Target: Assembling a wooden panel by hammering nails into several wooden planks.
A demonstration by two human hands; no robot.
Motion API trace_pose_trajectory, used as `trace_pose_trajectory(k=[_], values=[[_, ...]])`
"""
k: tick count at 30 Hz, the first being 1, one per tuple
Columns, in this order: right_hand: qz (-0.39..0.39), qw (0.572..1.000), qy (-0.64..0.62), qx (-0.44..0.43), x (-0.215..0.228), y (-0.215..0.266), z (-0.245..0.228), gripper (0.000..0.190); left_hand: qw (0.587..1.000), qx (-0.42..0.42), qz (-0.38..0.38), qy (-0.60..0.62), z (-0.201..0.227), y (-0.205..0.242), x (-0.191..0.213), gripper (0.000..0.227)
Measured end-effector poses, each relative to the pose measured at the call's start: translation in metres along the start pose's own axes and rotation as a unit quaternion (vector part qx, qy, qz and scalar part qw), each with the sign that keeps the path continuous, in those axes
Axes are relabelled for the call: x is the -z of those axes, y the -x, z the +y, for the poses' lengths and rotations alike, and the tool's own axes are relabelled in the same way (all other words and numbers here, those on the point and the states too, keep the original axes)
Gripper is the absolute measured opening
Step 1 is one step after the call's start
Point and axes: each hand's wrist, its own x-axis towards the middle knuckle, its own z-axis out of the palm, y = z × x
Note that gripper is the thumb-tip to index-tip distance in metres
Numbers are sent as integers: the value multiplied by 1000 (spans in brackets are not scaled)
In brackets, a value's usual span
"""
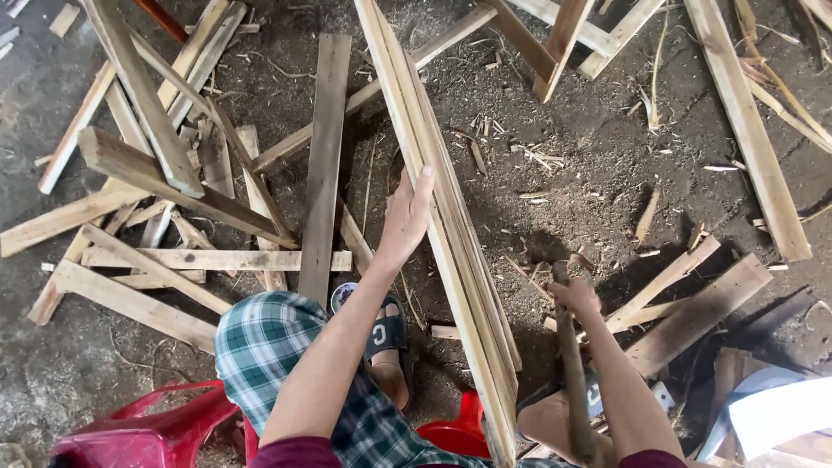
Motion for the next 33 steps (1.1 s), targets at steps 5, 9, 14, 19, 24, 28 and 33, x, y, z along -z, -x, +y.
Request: trace_pose_trajectory(k=[5,9,14,19,24,28,33], values=[[177,955,-74,225,92,164,-202,41,1000,4,2,-18,7,2,-3,94],[-13,782,-419,462,113,261,-311,14,999,30,15,-19,20,7,-2,92],[17,765,-433,477,86,258,-347,19,999,40,23,-29,10,1,0,85],[119,785,-365,487,75,248,-339,8,998,54,28,-23,5,0,-1,81],[162,781,-293,527,71,236,-330,3,997,56,34,-29,5,-2,-3,84],[180,782,-234,549,67,215,-326,4,997,54,34,-30,15,3,-4,85],[162,793,-220,544,70,219,-328,4,997,56,36,-42,2,-6,-9,88]])
